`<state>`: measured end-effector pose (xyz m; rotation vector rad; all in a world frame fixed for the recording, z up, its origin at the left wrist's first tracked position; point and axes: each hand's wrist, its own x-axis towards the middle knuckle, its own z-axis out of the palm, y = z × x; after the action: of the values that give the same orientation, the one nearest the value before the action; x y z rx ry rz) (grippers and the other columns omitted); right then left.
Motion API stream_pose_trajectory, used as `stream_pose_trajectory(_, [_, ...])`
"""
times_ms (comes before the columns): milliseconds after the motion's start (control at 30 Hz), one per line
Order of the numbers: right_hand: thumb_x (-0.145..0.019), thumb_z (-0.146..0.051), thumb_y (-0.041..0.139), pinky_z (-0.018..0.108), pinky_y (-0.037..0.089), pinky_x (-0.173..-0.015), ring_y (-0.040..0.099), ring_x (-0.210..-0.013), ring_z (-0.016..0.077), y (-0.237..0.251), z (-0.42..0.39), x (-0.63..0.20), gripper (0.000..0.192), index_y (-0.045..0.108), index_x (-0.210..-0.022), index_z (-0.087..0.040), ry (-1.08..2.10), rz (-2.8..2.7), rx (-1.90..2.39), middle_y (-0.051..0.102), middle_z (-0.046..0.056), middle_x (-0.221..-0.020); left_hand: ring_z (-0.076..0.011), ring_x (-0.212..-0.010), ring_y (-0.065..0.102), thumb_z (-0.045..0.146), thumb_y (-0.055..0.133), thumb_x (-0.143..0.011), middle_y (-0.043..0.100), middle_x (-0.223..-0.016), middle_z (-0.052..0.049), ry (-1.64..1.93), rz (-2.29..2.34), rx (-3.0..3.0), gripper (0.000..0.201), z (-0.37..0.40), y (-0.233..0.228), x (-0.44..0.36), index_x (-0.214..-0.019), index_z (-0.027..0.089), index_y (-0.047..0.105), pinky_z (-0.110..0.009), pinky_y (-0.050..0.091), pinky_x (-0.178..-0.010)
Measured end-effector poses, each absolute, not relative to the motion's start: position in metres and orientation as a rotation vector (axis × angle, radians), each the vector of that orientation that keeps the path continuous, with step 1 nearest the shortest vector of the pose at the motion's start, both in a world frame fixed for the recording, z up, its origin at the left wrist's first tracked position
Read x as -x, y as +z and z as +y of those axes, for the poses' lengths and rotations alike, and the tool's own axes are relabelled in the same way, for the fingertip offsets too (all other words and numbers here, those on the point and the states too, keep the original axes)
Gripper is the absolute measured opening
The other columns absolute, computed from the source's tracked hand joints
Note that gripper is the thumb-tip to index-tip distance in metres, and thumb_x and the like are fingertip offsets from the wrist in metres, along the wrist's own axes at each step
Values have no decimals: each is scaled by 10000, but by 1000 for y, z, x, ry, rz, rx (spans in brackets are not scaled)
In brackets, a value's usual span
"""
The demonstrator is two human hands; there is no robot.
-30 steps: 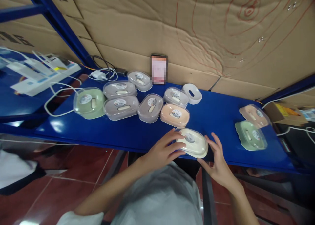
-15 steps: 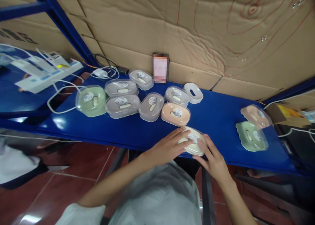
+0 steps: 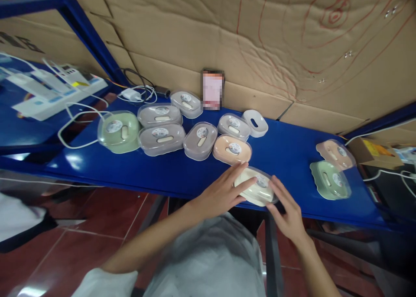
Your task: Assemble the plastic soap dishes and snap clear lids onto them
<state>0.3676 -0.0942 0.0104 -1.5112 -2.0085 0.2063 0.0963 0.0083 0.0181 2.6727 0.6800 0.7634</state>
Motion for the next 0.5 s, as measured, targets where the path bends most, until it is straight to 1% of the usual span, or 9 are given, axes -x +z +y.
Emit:
stream_pose_trajectory(67, [-1064,-365,619,512,469,-1256,488,-1548,302,13,-89,-381,598,463,-1641,-343,222,-1947,1585,476,73,-1694,-384,-1658,261,247,743,-998,270,-1761,-226,774,715,-2682,730,5,14,-97,-1641,233,396,-583,409,-1289])
stream_pose_trajectory(133, [-1061,-409,620,556,435,-1271,471,-1559,320,10,-80,-401,586,486,-1625,-325,143,-1872,1708,450,89,-1709,-353,-1623,358,198,690,-1021,388,-1713,-190,760,683,-2709,617,2,11,-97,-1593,235,461,-554,431,-1278])
stream_pose_trajectory(167, [-1061,-441,614,591,419,-1274,452,-1570,339,7,-74,-412,589,491,-1621,-306,85,-1841,1766,432,107,-1718,-328,-1584,427,180,660,-1033,472,-1661,-167,747,653,-2722,514,2,10,-97,-1529,228,530,-533,443,-1270])
stream_pose_trajectory(233, [-1060,-507,596,666,374,-1274,395,-1595,387,4,-57,-433,615,495,-1615,-262,-42,-1808,1857,407,153,-1725,-286,-1471,559,161,619,-1046,612,-1526,-132,725,598,-2746,283,1,10,-94,-1323,203,659,-494,482,-1232])
stream_pose_trajectory(300, [-1065,-521,585,685,324,-1287,334,-1620,410,5,-34,-445,628,487,-1616,-238,-150,-1837,1909,402,182,-1722,-272,-1358,637,174,618,-1047,667,-1436,-126,705,581,-2770,120,0,12,-88,-1137,181,696,-477,527,-1167])
stream_pose_trajectory(367, [-1082,-489,573,649,310,-1298,329,-1620,408,13,-3,-443,614,468,-1623,-218,-226,-1918,1898,418,197,-1710,-275,-1295,665,201,622,-1053,681,-1402,-130,692,608,-2791,79,-2,15,-78,-1078,173,692,-468,560,-1106])
stream_pose_trajectory(400, [-1097,-469,550,625,322,-1294,349,-1610,403,18,15,-438,602,457,-1628,-201,-243,-1985,1862,433,203,-1700,-277,-1283,670,214,620,-1058,685,-1391,-129,693,634,-2793,82,-4,16,-72,-1078,174,690,-467,568,-1090])
stream_pose_trajectory(467, [-1130,-465,467,623,355,-1263,391,-1579,418,28,53,-420,605,433,-1633,-131,-265,-2141,1761,461,232,-1672,-274,-1282,672,219,611,-1067,694,-1371,-123,715,696,-2783,95,-8,17,-57,-1103,180,689,-469,572,-1085])
stream_pose_trajectory(500, [-1142,-472,424,602,359,-1260,403,-1571,406,32,71,-410,611,424,-1636,-113,-251,-2204,1721,480,227,-1659,-269,-1286,673,217,605,-1070,699,-1362,-119,736,727,-2769,102,-11,17,-49,-1117,185,690,-469,572,-1089])
